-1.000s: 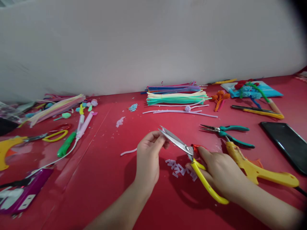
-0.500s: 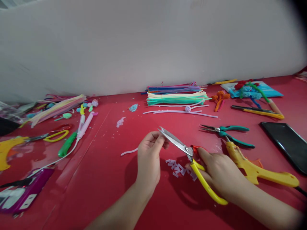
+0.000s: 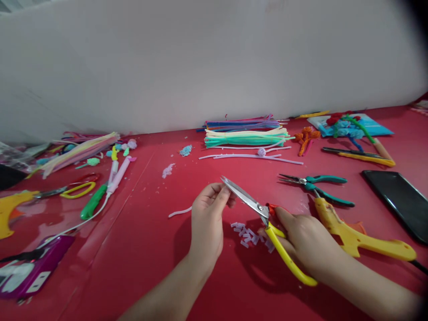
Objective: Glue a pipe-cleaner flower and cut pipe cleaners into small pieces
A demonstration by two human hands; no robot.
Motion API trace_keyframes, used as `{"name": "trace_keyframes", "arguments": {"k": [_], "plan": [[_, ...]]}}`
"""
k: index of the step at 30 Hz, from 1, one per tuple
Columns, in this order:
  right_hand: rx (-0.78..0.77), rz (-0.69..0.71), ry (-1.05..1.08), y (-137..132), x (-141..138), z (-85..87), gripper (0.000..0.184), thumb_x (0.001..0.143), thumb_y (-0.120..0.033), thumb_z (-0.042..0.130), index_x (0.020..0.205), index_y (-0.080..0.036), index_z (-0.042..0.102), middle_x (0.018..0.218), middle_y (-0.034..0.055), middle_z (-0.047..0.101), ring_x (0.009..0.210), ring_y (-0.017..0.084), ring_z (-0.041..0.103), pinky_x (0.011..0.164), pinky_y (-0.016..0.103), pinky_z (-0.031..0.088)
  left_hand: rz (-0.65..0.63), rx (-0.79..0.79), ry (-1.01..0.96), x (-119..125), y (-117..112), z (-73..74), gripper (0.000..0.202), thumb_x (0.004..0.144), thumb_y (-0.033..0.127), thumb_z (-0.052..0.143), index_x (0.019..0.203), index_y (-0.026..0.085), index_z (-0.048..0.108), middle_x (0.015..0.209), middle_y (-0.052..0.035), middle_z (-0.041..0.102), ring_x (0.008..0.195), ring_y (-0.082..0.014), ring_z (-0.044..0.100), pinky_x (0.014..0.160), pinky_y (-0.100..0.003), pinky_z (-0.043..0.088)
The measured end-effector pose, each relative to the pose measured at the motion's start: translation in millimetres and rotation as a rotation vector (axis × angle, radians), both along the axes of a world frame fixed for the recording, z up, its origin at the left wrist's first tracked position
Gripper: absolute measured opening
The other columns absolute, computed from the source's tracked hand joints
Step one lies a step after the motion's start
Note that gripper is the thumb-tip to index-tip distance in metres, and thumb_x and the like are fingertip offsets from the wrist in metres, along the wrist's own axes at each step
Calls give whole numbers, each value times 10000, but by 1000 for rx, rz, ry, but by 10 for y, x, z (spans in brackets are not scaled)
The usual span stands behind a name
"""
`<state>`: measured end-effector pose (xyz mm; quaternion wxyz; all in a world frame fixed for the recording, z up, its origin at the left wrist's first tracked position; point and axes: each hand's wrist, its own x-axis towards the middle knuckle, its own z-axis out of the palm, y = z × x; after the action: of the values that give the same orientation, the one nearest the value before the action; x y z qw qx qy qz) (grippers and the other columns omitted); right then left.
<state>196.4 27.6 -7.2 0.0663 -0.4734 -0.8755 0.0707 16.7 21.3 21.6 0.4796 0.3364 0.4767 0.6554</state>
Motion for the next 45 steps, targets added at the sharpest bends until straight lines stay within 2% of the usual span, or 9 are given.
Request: {"name": "trace_keyframes", "arguments": {"k": [7,11,14,18,21,25,32,37,45], "plan": [[-18,-7,37,-1,5,8,237,787,-430,376,724,-202,398,506,5,555,436,165,525,433,256,176,-7,7,18,-13,1,0,78,741,206,528,735,144,575,680,-13,548,619,-86,475,608,-215,385],[-139,-64,156,36,-4,42,268,778,-443,394,670,-198,419,495,-3,528,420,129,471,424,239,208,-40,-18,-18,-11,2,8,72,734,206,539,753,145,573,694,-15,560,630,-85,491,627,-215,392],[-339,-121,422,65,-32,106,275,764,-435,424,634,-193,424,492,-29,479,430,97,426,405,210,249,-172,-106,-90,32,-6,21,82,723,217,553,756,145,576,683,-18,572,618,-84,501,619,-212,397],[-622,-231,764,63,-58,219,243,745,-418,463,688,-181,457,442,-71,404,368,63,365,355,182,276,-455,-254,-139,128,-45,28,123,715,245,562,747,129,588,653,-30,578,551,-73,494,547,-196,379],[-711,-303,888,47,-47,277,251,751,-425,445,717,-179,479,365,-87,382,313,67,368,334,181,299,-627,-335,-107,184,-79,19,139,719,259,556,726,124,589,621,-29,570,516,-68,487,509,-189,353],[-766,-278,916,45,-26,302,239,757,-397,429,692,-176,492,318,-87,386,288,76,390,335,185,328,-714,-365,-50,214,-99,6,147,717,261,555,716,118,591,630,-38,568,523,-75,488,524,-199,362],[-748,-284,887,24,-49,322,118,718,-262,451,631,-183,456,378,-88,388,318,50,370,324,151,289,-669,-329,18,234,-103,-11,135,712,248,556,722,120,597,614,-41,567,534,-94,498,539,-215,376],[-629,-208,866,32,-34,250,147,738,-284,458,640,-187,408,457,-82,359,384,47,347,373,162,285,-602,-337,105,236,-97,-24,103,679,224,591,662,123,581,548,-20,551,495,-91,486,504,-212,376],[-189,-111,269,82,24,199,252,711,-447,484,713,-201,428,498,-43,457,426,100,408,423,215,206,-145,-153,-144,80,12,-5,75,666,178,604,729,144,581,651,-9,589,589,-82,518,582,-198,402]]}}
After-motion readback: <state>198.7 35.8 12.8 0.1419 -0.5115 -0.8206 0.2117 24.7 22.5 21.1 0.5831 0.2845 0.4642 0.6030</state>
